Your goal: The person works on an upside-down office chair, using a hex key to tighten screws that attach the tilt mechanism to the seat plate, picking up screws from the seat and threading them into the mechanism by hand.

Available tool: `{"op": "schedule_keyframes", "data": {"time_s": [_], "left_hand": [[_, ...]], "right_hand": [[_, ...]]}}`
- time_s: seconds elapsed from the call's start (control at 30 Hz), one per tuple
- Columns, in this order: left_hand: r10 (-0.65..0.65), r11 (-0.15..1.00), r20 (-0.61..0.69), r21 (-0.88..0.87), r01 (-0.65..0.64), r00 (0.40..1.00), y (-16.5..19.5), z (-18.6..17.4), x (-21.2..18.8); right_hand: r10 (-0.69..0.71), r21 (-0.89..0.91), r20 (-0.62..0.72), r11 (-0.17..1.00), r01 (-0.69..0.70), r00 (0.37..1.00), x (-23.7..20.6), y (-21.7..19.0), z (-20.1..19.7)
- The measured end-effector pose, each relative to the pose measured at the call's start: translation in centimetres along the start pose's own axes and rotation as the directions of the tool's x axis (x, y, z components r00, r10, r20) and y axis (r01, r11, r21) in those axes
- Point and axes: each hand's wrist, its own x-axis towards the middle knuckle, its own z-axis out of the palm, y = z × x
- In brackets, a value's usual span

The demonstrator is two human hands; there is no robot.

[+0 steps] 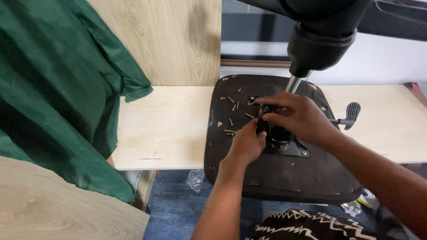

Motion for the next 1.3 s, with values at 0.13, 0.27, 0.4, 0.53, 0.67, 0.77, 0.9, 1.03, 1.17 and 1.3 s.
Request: {"op": "schedule_keyframes", "data": {"time_s": [0.13, 0.27, 0.4, 0.53, 0.67, 0.77, 0.9, 1.03, 1.17, 1.3], "left_hand": [[0.040, 0.999, -0.015, -0.020, -0.040, 0.999, -0.5, 0.0, 0.5], [-0.026, 0.999, 0.012, -0.045, 0.027, 1.000, -0.8, 0.1, 0.4], [0.040, 0.997, -0.052, -0.059, -0.043, 0.998, -1.1, 0.2, 0.3], [0.057, 0.997, -0.070, -0.042, -0.061, 0.996, -1.4, 0.2, 0.4], [0.036, 0.994, -0.049, -0.100, -0.041, 0.998, -1.4, 0.3, 0.0], [0.042, 0.997, -0.083, -0.068, -0.047, 0.996, -0.9, 0.4, -0.1], [0.109, 0.993, -0.110, -0.038, -0.114, 0.988, -0.1, 0.3, 0.3], [0.062, 0.998, -0.070, 0.009, -0.061, 0.996, 0.3, 0.3, 0.3], [0.055, 0.997, -0.110, -0.053, -0.061, 0.992, 0.4, 0.3, 0.0], [0.022, 0.999, -0.084, -0.038, -0.025, 0.996, 0.4, -0.2, -0.2]], "right_hand": [[-0.024, 0.172, 0.030, 0.985, 0.018, 0.999, 0.4, 0.8, -0.1], [-0.041, 0.067, -0.011, 0.997, 0.042, 0.999, 0.3, 1.0, 0.3], [-0.074, -0.001, 0.020, 0.997, 0.074, 0.997, 0.4, 0.7, 0.0], [0.053, 0.128, 0.086, 0.990, -0.064, 0.995, 0.4, 0.5, -0.1], [-0.045, 0.068, 0.039, 0.997, 0.043, 0.998, 0.5, 0.5, 0.4], [-0.009, -0.012, 0.012, 1.000, 0.010, 1.000, 0.5, 0.6, 0.5], [-0.051, 0.148, 0.026, 0.988, 0.046, 0.998, 0.6, 0.6, -0.1], [0.082, 0.090, 0.059, 0.992, -0.087, 0.995, 0.5, 0.5, -0.1], [-0.004, -0.027, 0.001, 1.000, 0.005, 1.000, 0.4, 0.1, 0.0], [-0.021, -0.069, 0.018, 0.997, 0.022, 1.000, 0.4, 0.1, -0.1]]}}
